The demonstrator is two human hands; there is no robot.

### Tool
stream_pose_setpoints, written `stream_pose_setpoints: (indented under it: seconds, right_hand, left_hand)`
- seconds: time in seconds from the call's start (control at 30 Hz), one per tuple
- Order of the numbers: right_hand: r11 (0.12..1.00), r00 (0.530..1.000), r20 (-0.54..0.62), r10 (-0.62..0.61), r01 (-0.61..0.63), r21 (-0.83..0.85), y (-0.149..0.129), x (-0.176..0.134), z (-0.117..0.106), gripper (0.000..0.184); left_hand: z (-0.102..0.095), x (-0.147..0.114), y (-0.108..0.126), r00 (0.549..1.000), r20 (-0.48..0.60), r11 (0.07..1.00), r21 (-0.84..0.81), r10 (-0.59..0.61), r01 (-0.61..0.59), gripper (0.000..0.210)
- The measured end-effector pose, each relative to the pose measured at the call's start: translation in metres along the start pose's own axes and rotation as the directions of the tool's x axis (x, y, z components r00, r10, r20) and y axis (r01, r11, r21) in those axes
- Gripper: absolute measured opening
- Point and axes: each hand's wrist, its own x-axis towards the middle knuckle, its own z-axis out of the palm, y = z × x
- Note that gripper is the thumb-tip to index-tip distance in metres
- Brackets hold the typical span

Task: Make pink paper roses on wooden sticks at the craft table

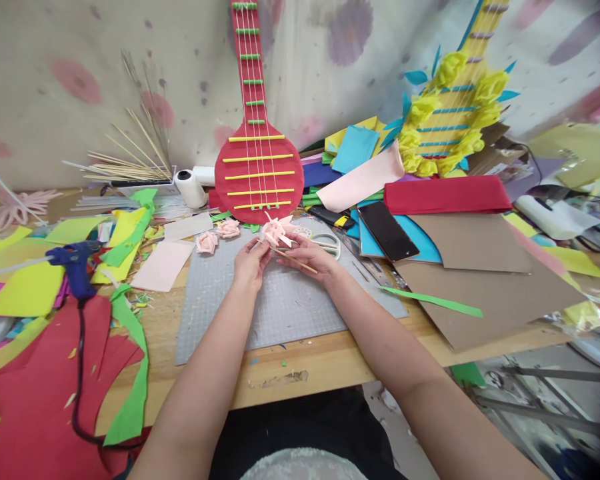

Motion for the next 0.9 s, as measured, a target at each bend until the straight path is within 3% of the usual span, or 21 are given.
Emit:
stream_pose_setpoints:
  seconds: [0.13, 0.3, 0.6, 0.9]
  right_hand:
    - [0.999, 0.999, 0.028, -0.018, 0.020, -0.050, 0.002, 0.002, -0.001, 0.055]
    - [0.997, 0.996, 0.080, -0.037, 0.042, -0.066, 0.004, 0.001, -0.001, 0.057]
    - [0.945, 0.989, 0.010, 0.147, -0.138, -0.297, 0.003, -0.005, 0.003, 0.025]
    - [0.889, 0.993, -0.012, 0.116, -0.109, -0.446, 0.013, 0.000, 0.004, 0.027]
  left_hand:
    - [0.002, 0.002, -0.001, 0.999, -0.042, 1.000, -0.008, 0.012, -0.013, 0.029]
    - [0.004, 0.004, -0.004, 0.999, -0.016, 0.999, -0.031, 0.043, -0.043, 0.031]
    - [0.002, 0.007, -0.005, 0.996, -0.028, 0.995, -0.059, 0.079, -0.080, 0.034]
    - [0.001, 0.005, -0.004, 0.996, -0.089, 0.985, -0.170, 0.014, -0.029, 0.017]
